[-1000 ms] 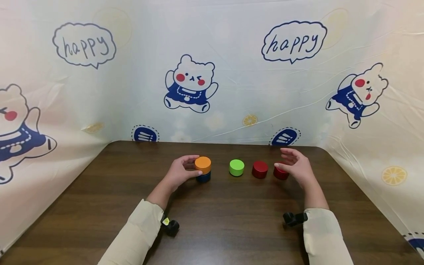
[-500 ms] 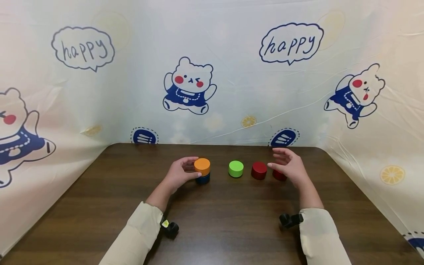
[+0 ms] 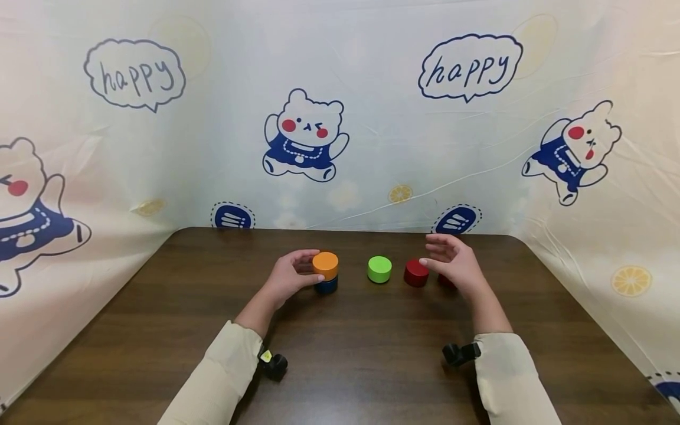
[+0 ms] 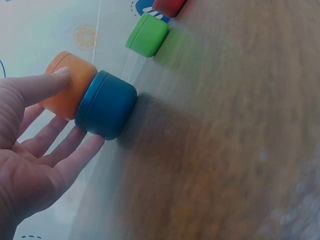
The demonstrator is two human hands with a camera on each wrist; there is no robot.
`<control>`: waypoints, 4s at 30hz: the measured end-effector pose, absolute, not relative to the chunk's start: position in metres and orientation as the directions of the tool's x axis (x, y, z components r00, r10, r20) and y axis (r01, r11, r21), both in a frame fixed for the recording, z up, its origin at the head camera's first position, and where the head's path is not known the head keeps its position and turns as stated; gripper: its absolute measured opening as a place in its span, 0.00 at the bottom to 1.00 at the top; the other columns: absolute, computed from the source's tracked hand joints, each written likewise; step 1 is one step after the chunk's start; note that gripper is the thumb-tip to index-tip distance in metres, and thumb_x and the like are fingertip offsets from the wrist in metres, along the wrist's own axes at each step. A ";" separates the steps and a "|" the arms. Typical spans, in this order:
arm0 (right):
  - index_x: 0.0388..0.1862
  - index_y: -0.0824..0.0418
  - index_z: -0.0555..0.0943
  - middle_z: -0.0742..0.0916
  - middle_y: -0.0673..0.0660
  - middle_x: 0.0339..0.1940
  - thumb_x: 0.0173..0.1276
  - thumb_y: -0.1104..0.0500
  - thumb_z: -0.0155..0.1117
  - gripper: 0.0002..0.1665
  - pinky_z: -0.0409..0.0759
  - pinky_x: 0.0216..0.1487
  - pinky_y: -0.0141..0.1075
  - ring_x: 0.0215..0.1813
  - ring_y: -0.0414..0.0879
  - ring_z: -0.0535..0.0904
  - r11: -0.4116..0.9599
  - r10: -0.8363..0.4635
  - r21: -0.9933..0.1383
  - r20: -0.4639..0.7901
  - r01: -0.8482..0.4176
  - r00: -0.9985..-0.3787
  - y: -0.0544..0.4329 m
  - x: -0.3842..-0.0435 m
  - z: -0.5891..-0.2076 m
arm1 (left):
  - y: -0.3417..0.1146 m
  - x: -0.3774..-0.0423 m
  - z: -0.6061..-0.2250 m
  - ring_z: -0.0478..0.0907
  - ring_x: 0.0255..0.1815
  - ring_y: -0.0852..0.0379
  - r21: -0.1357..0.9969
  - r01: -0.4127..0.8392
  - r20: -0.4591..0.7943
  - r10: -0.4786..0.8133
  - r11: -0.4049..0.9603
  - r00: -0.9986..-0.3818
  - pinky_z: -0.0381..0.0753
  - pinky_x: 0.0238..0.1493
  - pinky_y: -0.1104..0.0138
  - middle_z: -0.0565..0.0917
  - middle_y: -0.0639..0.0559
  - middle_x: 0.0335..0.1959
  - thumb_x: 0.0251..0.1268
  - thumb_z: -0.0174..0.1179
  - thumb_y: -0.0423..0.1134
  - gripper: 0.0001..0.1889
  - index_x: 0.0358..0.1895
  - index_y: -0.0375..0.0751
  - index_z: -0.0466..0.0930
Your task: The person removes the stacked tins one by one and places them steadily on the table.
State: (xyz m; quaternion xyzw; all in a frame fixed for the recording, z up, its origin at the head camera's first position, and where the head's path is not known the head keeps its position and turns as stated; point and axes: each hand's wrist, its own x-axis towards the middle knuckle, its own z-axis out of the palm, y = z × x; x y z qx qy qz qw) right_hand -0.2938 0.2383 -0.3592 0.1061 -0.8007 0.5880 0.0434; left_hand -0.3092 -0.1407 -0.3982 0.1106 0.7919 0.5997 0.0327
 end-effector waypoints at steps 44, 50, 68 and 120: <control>0.65 0.61 0.73 0.81 0.62 0.59 0.57 0.62 0.76 0.36 0.75 0.61 0.48 0.60 0.57 0.78 0.226 -0.244 -0.911 0.291 -0.346 -0.925 0.183 -0.291 -0.364 | -0.140 -0.309 -0.398 0.76 0.58 0.44 0.956 0.140 0.088 0.205 0.257 -0.975 0.76 0.59 0.53 0.78 0.43 0.60 0.56 0.71 0.32 0.30 0.64 0.43 0.74; 0.64 0.60 0.74 0.81 0.61 0.59 0.58 0.61 0.75 0.35 0.74 0.61 0.52 0.61 0.63 0.76 0.219 -0.275 -0.908 0.294 -0.357 -0.915 0.172 -0.290 -0.365 | -0.140 -0.310 -0.398 0.77 0.58 0.45 0.956 0.138 0.087 0.200 0.258 -0.976 0.76 0.59 0.53 0.78 0.43 0.60 0.55 0.72 0.32 0.30 0.63 0.43 0.74; 0.62 0.55 0.75 0.81 0.57 0.59 0.58 0.58 0.76 0.33 0.76 0.59 0.48 0.61 0.58 0.77 0.276 -0.338 -0.899 0.240 -0.339 -0.910 0.151 -0.299 -0.371 | -0.140 -0.310 -0.398 0.77 0.57 0.44 0.954 0.137 0.084 0.205 0.265 -0.975 0.75 0.59 0.52 0.78 0.41 0.58 0.54 0.72 0.30 0.37 0.69 0.44 0.68; 0.57 0.54 0.81 0.84 0.51 0.54 0.58 0.57 0.75 0.26 0.80 0.54 0.40 0.52 0.46 0.81 0.420 -0.364 -0.830 0.215 -0.366 -0.906 0.072 -0.321 -0.386 | -0.140 -0.316 -0.409 0.76 0.58 0.45 0.947 0.090 0.026 0.205 0.308 -0.978 0.75 0.60 0.52 0.80 0.45 0.58 0.54 0.72 0.30 0.30 0.63 0.44 0.75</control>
